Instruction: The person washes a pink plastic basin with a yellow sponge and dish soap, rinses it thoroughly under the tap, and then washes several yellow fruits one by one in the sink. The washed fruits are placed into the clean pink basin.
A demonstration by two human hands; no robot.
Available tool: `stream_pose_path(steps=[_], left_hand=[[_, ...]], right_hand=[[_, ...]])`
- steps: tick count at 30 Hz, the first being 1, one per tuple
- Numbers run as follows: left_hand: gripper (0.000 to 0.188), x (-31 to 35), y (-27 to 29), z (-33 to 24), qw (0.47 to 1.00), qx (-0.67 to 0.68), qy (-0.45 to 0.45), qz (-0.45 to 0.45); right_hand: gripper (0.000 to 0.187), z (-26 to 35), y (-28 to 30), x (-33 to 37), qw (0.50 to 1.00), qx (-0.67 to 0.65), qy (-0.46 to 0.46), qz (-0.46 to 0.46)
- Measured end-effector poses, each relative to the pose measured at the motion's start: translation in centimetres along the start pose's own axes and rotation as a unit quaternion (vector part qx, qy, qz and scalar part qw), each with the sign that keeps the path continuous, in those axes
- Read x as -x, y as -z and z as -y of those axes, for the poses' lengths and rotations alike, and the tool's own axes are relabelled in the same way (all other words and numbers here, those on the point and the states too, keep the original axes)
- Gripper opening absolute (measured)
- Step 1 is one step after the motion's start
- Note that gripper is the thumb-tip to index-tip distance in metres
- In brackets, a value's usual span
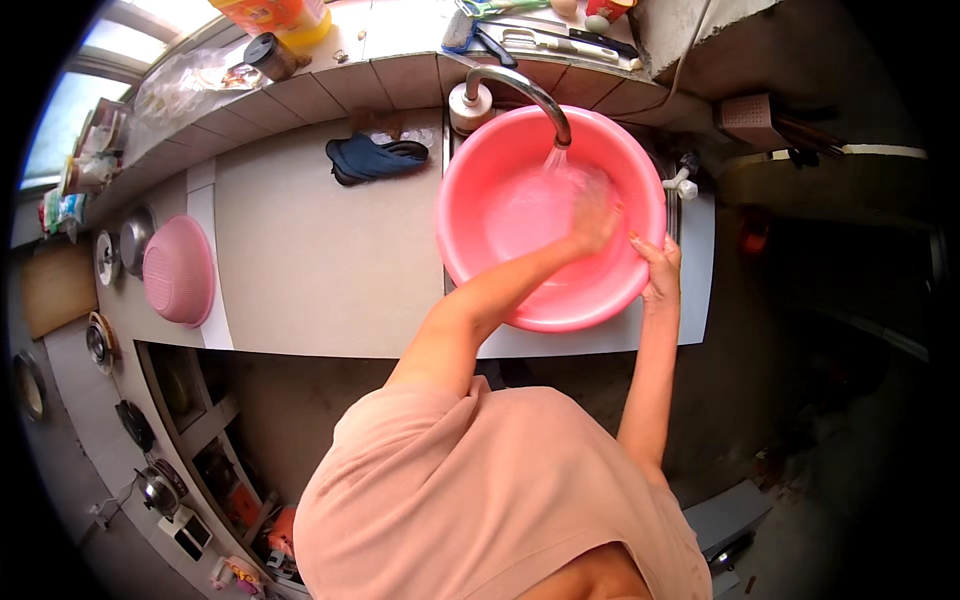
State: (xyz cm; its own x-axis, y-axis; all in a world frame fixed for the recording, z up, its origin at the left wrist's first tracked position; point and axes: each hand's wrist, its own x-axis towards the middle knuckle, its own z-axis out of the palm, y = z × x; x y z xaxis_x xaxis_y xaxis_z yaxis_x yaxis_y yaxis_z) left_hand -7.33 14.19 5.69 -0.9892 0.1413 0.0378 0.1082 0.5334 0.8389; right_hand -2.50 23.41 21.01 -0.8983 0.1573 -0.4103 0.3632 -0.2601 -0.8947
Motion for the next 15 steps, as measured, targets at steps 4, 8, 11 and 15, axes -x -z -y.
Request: stream_pose_path(steps=[4, 8, 11, 15], left_hand=[[0.058, 8.7, 6.4, -5.4, 0.868, 0.292, -0.116, 0.386], [0.049, 8.0, 14.6, 1.9, 0.777, -0.13, -0.156, 0.595], [0.04, 1.7, 17.6, 10.0, 0.843, -0.273, -0.442, 0.135], [0.063, -1.4, 21.2, 4.0, 0.92, -0.28, -0.274, 0.029]], right_hand=[[0.031, 1.3, 3.8, -0.1, 0.999, 0.019, 0.022, -0.031], [0.029, 6.4, 2.0, 1.5, 0.995, 0.094, 0.039, 0.005], [0.026, 7.4, 0.9, 1.9, 0.989, 0.129, 0.064, 0.039], [0.026, 7.2, 1.1, 0.7, 0.995, 0.098, 0.035, -0.001]])
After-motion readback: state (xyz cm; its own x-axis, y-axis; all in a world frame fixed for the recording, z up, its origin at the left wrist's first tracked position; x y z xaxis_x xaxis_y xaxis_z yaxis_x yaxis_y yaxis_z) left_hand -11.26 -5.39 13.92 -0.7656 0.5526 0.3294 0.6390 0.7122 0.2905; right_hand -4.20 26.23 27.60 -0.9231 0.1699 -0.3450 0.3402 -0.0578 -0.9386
